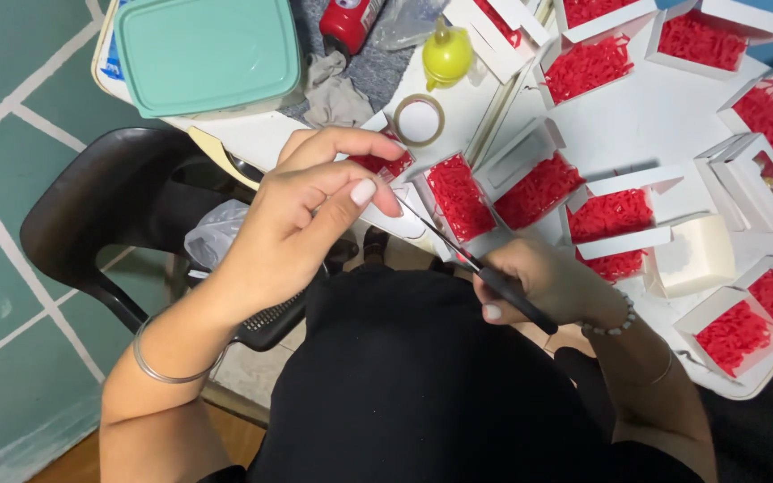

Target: Assembling small gift boxes by taping them, adding red filler, and packing chocolates.

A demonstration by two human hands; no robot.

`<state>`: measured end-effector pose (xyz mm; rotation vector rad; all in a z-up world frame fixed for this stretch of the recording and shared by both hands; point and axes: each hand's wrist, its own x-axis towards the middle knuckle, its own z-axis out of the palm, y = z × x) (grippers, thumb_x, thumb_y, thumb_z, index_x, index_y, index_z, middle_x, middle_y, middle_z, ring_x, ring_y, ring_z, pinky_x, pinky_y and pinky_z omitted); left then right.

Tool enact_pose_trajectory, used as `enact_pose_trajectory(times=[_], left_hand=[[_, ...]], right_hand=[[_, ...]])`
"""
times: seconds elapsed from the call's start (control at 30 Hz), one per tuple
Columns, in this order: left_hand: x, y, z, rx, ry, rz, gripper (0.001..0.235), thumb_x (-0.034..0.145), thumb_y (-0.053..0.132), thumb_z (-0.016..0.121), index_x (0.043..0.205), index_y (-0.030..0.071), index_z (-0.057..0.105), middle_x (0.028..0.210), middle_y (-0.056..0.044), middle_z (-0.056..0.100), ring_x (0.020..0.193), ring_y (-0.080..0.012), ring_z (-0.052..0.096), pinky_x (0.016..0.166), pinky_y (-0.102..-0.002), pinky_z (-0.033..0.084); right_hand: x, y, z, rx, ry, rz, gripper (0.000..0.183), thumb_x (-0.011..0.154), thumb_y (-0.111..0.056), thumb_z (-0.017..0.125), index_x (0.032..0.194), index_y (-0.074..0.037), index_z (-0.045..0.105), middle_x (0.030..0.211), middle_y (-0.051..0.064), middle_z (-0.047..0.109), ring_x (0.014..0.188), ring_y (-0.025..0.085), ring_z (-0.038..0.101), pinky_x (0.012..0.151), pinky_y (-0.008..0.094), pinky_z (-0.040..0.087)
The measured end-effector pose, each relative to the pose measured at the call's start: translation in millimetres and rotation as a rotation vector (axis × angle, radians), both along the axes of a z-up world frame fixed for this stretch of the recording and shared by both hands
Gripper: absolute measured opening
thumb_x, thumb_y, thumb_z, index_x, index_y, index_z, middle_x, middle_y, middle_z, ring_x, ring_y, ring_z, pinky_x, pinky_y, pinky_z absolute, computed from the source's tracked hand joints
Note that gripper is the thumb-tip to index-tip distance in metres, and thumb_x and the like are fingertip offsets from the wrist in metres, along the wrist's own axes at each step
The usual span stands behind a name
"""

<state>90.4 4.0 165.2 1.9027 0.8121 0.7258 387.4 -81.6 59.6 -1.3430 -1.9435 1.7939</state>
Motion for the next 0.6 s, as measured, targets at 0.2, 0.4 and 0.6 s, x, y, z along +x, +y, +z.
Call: enact_pose_trajectory(times=[0.2,0.4,0.6], left_hand=[[6,-10,-5,0.029,0.025,0.01,0.036,0.109,0.026,0.042,0.099,0.014,0.074,0.131,-0.005,0.063,0.124,-0.0232,0.052,0.113,-0.041,0.032],[10,-15,-10,0.071,0.042,0.042,0.037,0.109,0.027,0.041,0.097,0.015,0.074,0.129,-0.005,0.064,0.123,-0.0247,0.052,0.11,-0.041,0.034],[12,-17,-15,0.126,0.055,0.088,0.037,0.11,0.023,0.041,0.097,0.013,0.074,0.127,-0.005,0.064,0.12,-0.0242,0.053,0.108,-0.04,0.034]], right_hand=[[0,-3,1,-0.016,0.004,0.015,0.018,0.074,-0.027,0.083,0.071,-0.012,0.072,0.059,-0.007,0.065,0.051,0.005,0.054,0.048,0.021,0.041],[-3,-2,8,-0.038,0.044,0.007,0.025,0.078,-0.033,0.079,0.07,-0.011,0.071,0.054,-0.007,0.055,0.048,0.005,0.048,0.047,0.022,0.036],[-7,0,15,-0.038,0.01,-0.026,0.033,0.08,-0.037,0.077,0.066,-0.01,0.066,0.056,-0.006,0.052,0.051,0.007,0.047,0.05,0.025,0.037]])
